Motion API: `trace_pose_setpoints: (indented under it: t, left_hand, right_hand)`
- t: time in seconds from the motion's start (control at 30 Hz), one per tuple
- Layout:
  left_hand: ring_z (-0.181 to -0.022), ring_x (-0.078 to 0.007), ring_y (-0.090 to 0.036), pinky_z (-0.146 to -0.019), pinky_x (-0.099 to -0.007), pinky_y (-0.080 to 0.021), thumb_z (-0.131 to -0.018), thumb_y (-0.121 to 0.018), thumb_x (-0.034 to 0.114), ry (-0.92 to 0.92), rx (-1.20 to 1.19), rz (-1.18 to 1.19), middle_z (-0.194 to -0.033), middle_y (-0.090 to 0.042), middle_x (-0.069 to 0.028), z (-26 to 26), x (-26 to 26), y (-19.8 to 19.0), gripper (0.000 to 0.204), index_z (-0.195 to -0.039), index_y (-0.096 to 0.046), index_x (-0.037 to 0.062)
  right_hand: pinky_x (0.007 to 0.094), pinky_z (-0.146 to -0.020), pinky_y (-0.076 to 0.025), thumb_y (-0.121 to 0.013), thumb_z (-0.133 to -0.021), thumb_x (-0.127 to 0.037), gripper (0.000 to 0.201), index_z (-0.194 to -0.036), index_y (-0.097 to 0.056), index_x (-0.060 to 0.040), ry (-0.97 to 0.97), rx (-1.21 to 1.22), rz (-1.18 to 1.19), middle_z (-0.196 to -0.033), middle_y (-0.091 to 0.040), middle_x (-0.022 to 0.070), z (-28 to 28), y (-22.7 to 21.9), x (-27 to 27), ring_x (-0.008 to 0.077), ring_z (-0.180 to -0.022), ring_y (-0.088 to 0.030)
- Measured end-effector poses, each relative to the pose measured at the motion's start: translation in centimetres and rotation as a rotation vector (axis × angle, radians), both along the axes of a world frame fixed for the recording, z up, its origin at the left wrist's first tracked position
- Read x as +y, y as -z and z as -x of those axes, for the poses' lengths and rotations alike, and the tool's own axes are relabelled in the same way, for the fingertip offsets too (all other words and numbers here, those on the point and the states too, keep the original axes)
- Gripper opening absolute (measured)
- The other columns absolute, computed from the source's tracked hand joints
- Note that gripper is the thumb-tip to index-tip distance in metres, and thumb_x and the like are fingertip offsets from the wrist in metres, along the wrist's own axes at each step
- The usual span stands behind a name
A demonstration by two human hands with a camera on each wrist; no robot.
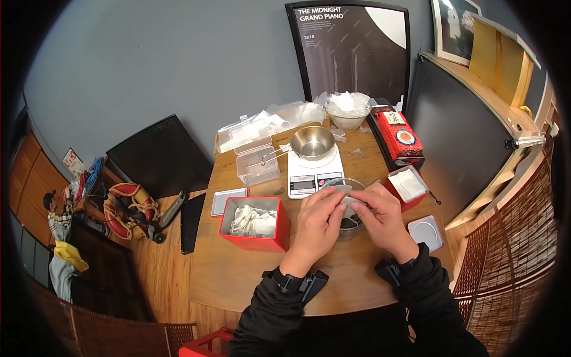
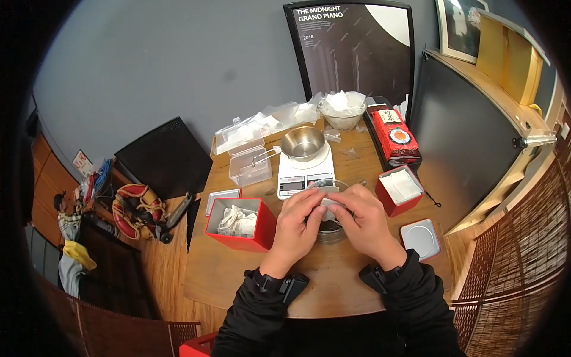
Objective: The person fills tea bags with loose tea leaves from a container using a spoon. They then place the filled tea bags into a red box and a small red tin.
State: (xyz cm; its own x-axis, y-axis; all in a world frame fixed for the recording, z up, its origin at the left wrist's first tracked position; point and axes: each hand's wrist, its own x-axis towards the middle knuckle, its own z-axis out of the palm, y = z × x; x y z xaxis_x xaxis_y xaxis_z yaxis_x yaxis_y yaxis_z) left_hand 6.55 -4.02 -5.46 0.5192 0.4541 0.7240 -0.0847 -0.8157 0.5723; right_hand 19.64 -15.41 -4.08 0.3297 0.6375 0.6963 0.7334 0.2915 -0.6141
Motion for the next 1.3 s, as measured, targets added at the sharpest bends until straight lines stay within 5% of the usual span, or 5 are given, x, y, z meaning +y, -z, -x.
trace_pose_setpoints:
  t: [0.47, 0.83, 1.13, 1.3]
  left_hand:
    - [-0.102, -0.0342, -0.066, -0.090, -0.0414, -0.048, -0.092, -0.066, 0.011, 0.014, -0.022, 0.088, -0.105, -0.071, -0.0192, 0.2, 0.3, 0.1, 0.016, -0.103, -0.071, 0.0012]
    - [-0.110, -0.0300, -0.066, -0.094, -0.0367, -0.050, -0.095, -0.064, 0.012, 0.043, 0.008, 0.120, -0.113, -0.070, -0.0180, 0.5, 0.3, -0.1, 0.021, -0.112, -0.071, 0.0024]
    - [-0.105, -0.0311, -0.067, -0.091, -0.0376, -0.051, -0.095, -0.064, 0.011, 0.021, -0.020, 0.134, -0.108, -0.071, -0.0182, 0.3, 0.3, 0.1, 0.017, -0.106, -0.072, 0.0016]
    - [-0.103, -0.0331, -0.066, -0.089, -0.0389, -0.051, -0.094, -0.064, 0.011, 0.037, -0.053, 0.180, -0.107, -0.071, -0.0189, 0.3, 0.2, 0.2, 0.016, -0.104, -0.072, 0.0011]
  right_hand:
    - [0.0295, -0.066, -0.049, -0.071, -0.087, -0.005, 0.019, -0.104, -0.069, 0.0018, 0.011, 0.133, -0.013, -0.086, -0.064, 0.0113, -0.4, 0.4, -0.4, 0.0199, -0.076, -0.061]
    - [0.0321, -0.066, -0.048, -0.070, -0.087, -0.005, 0.012, -0.097, -0.070, 0.0021, 0.026, 0.072, -0.029, -0.083, -0.065, 0.0117, -0.4, 0.9, -0.1, 0.0235, -0.075, -0.062]
    - [0.0340, -0.073, -0.048, -0.076, -0.077, -0.003, 0.026, -0.102, -0.068, -0.0008, 0.081, 0.149, -0.102, -0.091, -0.064, 0.0107, 0.3, 0.5, -0.3, 0.0254, -0.083, -0.061]
    - [0.0369, -0.079, -0.046, -0.076, -0.071, -0.001, 0.029, -0.097, -0.065, -0.0036, 0.116, -0.054, -0.084, -0.095, -0.064, 0.0099, -0.9, 2.2, -0.1, 0.0278, -0.088, -0.060]
